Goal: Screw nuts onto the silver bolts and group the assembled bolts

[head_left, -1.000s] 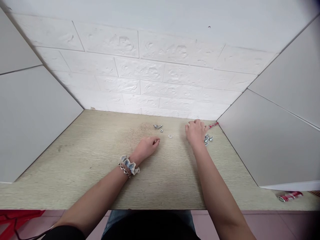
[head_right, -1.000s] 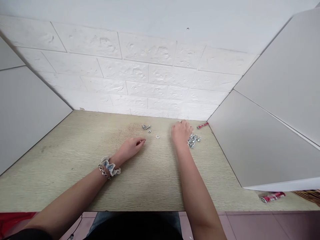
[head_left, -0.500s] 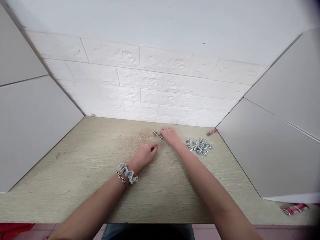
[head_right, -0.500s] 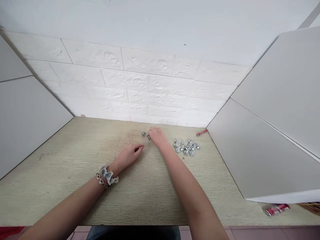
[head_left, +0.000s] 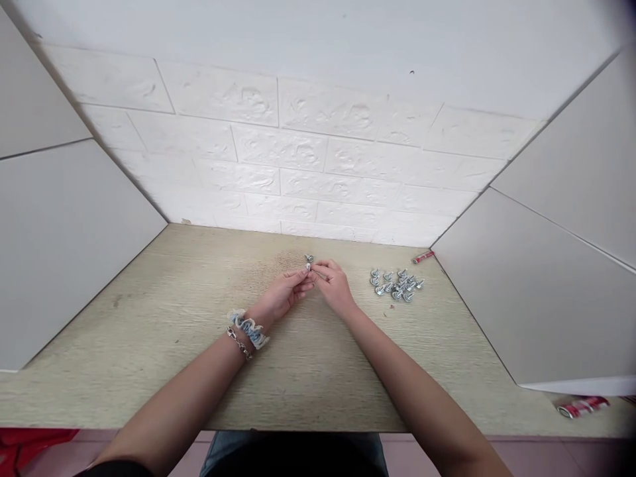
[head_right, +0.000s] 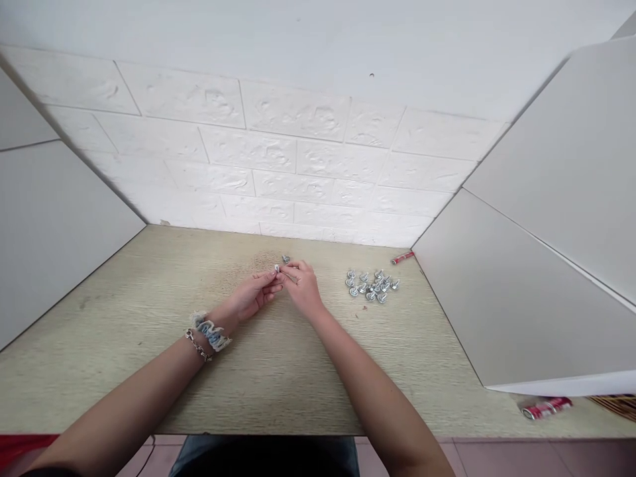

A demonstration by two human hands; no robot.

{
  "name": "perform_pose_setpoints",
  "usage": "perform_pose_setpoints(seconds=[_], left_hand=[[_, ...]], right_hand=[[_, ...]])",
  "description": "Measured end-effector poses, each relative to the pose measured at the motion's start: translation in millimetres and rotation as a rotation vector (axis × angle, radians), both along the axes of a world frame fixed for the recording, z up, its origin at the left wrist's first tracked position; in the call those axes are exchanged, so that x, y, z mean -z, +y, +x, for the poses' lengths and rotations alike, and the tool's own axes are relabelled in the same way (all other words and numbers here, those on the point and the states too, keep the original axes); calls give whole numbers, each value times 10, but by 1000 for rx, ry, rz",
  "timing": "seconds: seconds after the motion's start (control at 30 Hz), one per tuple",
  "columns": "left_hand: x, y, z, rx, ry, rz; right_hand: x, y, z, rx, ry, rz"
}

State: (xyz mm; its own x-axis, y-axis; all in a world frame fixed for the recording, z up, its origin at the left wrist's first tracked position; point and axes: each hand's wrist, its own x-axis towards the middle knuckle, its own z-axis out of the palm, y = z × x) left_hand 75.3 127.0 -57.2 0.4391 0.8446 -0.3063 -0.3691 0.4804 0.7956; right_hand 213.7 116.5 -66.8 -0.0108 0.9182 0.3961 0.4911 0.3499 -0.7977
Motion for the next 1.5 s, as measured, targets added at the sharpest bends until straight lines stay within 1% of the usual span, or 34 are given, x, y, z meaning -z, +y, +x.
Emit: perform_pose_setpoints(seconds=[0.13,0.23,0.37,0.53,0.63,0.9,1.03,1.23,1.33,1.5], left_hand=[[-21,-8,6,-14,-31,-17],[-7,-6,9,3,-39,-2],[37,16,3,-12,-19,17],[50,35,3,-69,49,16],[42,34,6,-75,47,7],[51,31,2,-63,24,-26],[30,17,8,-86,27,-26],[7,5,21,-111,33,-32],[14,6,22,-113,26,-33],[26,13,14,-83,27,-37]], right_hand=[[-22,-3,24,-40,-2,-23],[-50,-4,60,-51,-92,-25],[-97,31,259,-83,-226,-95],[-52,107,620,35,-428,-275],[1,140,720,61,-471,-332],[26,164,706,98,-407,-379],[36,169,701,87,-448,-369],[32,142,699,237,-484,-429],[22,130,690,217,-455,-470],[10,115,677,177,-385,-512]])
